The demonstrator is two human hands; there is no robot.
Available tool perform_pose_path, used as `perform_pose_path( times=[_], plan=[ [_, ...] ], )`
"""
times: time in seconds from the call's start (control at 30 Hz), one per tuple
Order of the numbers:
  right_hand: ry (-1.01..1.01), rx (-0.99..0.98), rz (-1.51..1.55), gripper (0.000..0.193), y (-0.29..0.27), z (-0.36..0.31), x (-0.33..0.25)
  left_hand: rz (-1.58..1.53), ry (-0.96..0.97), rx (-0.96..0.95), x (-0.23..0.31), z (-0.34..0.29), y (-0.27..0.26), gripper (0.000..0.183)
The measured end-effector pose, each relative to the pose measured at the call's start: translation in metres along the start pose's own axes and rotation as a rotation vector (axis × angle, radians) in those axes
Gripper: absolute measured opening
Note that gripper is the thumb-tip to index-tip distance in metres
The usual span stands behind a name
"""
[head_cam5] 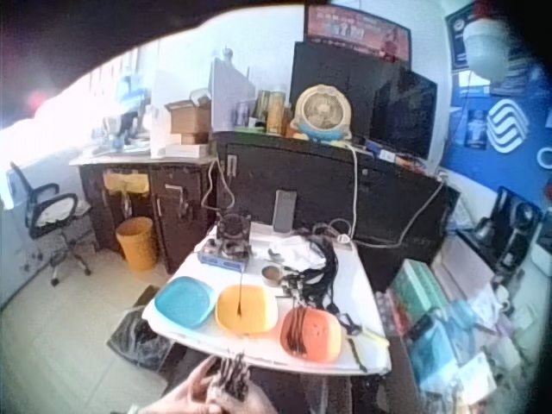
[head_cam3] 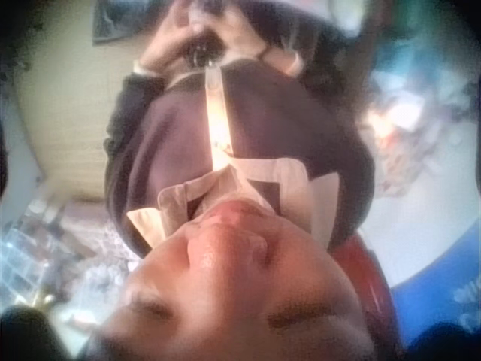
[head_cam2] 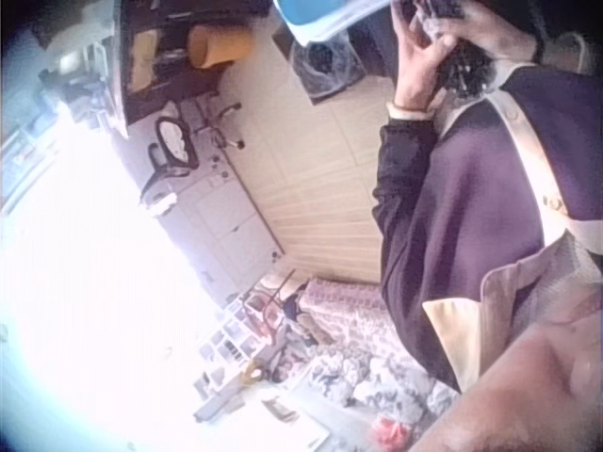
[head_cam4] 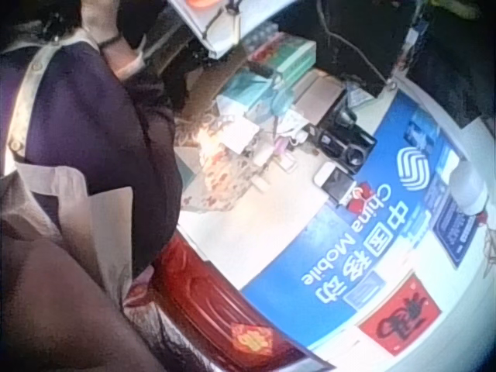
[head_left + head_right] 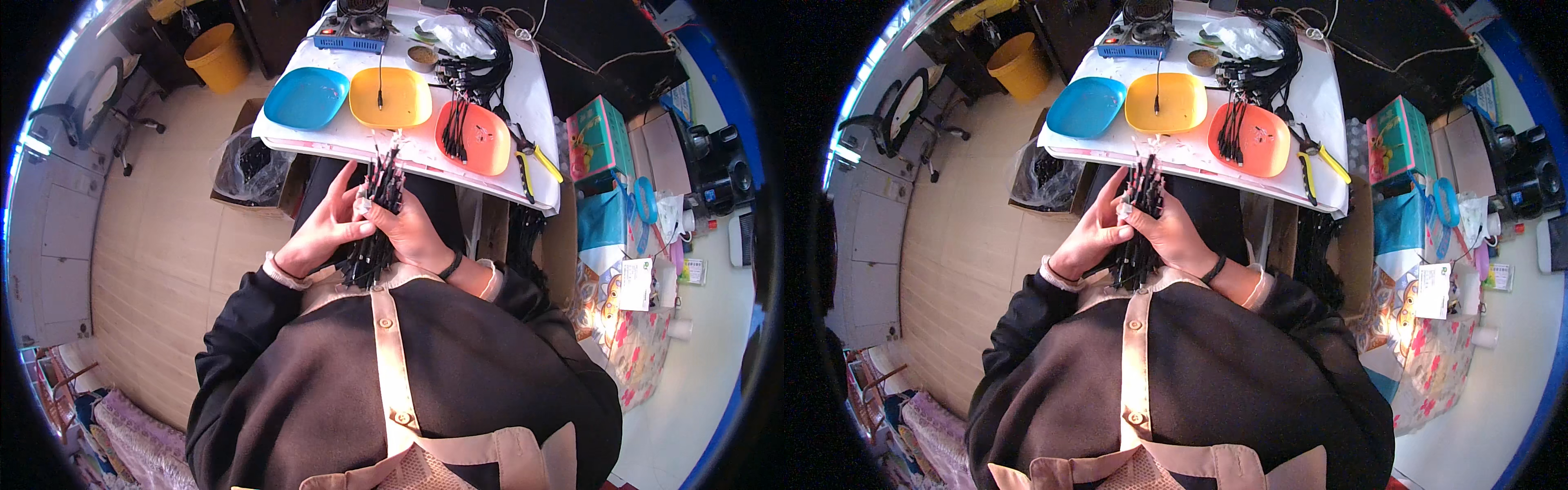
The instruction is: The person repeatedly picks a black wire, strips the end, and attaches a small white connector. Finished wires are placed into a red tray on the table. The person works continuously at a cluttered workbench with multiple trays and tools.
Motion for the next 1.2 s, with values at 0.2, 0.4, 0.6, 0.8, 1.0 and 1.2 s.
perform_pose_path(
  times=[0.2, 0.4, 0.6, 0.8, 1.0, 1.2],
  plan=[
    [-0.227, 0.062, -0.576, 0.031, 0.002, 0.0, -0.017, 0.085, 0.045, 0.018, -0.013, 0.005, 0.013, 0.117],
    [-0.536, 0.051, -1.306, 0.057, -0.016, 0.007, -0.033, 0.161, -0.149, -0.02, -0.007, 0.002, 0.015, 0.045],
    [-0.125, 0.039, -0.673, 0.046, -0.028, -0.002, -0.06, 0.141, -0.177, 0.033, -0.004, 0.001, 0.021, 0.024],
    [-0.283, 0.126, -0.825, 0.01, -0.02, -0.004, -0.081, 0.13, -0.149, 0.035, -0.007, -0.001, 0.017, 0.019],
    [-0.22, 0.066, -0.98, 0.022, -0.011, -0.01, -0.086, 0.114, -0.148, 0.015, -0.007, -0.002, 0.015, 0.023],
    [-0.145, 0.138, -0.857, 0.013, -0.013, -0.008, -0.083, 0.21, -0.123, -0.025, -0.006, -0.003, 0.015, 0.024]
  ],
)
Point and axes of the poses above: each hand's wrist, its own z-axis towards the middle knuckle, its own y-axis out of the palm, x = y × z, the point moved 1 cm from there along z, towards the middle knuckle, and after that the axes turned 1 degree about y, right-handed, at the moved point
